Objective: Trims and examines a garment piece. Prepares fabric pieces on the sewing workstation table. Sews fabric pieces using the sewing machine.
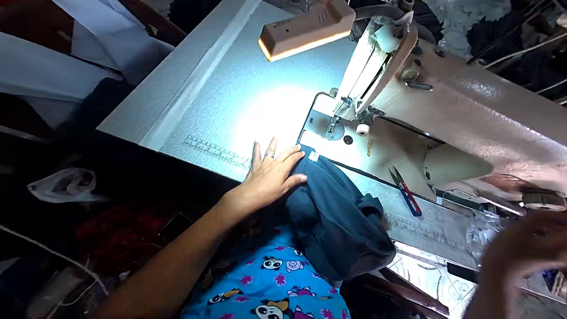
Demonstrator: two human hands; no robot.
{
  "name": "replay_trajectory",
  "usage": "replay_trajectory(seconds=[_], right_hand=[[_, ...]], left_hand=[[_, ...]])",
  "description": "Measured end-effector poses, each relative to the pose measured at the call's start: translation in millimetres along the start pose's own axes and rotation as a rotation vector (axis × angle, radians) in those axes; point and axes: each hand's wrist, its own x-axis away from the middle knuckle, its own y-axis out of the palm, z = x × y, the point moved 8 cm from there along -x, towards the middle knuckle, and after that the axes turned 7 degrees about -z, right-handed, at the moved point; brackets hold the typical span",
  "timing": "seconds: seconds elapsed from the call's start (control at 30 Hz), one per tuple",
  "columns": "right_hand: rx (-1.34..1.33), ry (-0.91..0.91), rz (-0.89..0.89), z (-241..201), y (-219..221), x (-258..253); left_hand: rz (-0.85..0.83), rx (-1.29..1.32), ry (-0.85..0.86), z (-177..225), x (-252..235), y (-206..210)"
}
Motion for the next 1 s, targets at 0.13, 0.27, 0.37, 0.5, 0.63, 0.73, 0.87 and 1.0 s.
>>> replay_trajectory(seconds=[0.13, 0.27, 0.37, 0.5, 0.63, 0.73, 0.87, 1.0], right_hand=[[0.018, -0.222, -0.445, -59.9, 98.2, 45.4], [0.043, -0.040, -0.553, -53.5, 128.7, 47.0], [0.154, -0.045, -0.519, -58.0, 133.2, 45.6], [0.007, 0.100, -0.492, -81.0, 112.8, 37.7], [-0.455, 0.177, -0.745, -155.1, 115.1, 69.3], [-0.419, 0.156, -0.809, -191.0, 136.0, 91.8], [-0.168, 0.139, -0.715, -202.6, 151.6, 94.2], [-0.107, 0.110, -0.653, -205.2, 156.8, 97.0]], left_hand=[[0.151, -0.015, 0.096, 18.1, -20.0, -5.7], [-0.003, -0.021, 0.127, 26.8, -35.6, -7.9], [-0.165, 0.033, 0.117, 22.5, -46.0, -2.3], [-0.251, 0.186, 0.191, 20.0, -53.7, 4.0], [-0.184, 0.285, 0.278, 15.6, -51.0, 2.6], [-0.132, 0.335, 0.317, 13.1, -47.1, -0.7], [-0.067, 0.384, 0.338, 10.6, -43.0, -2.9], [-0.038, 0.403, 0.342, 8.7, -42.3, -3.1]])
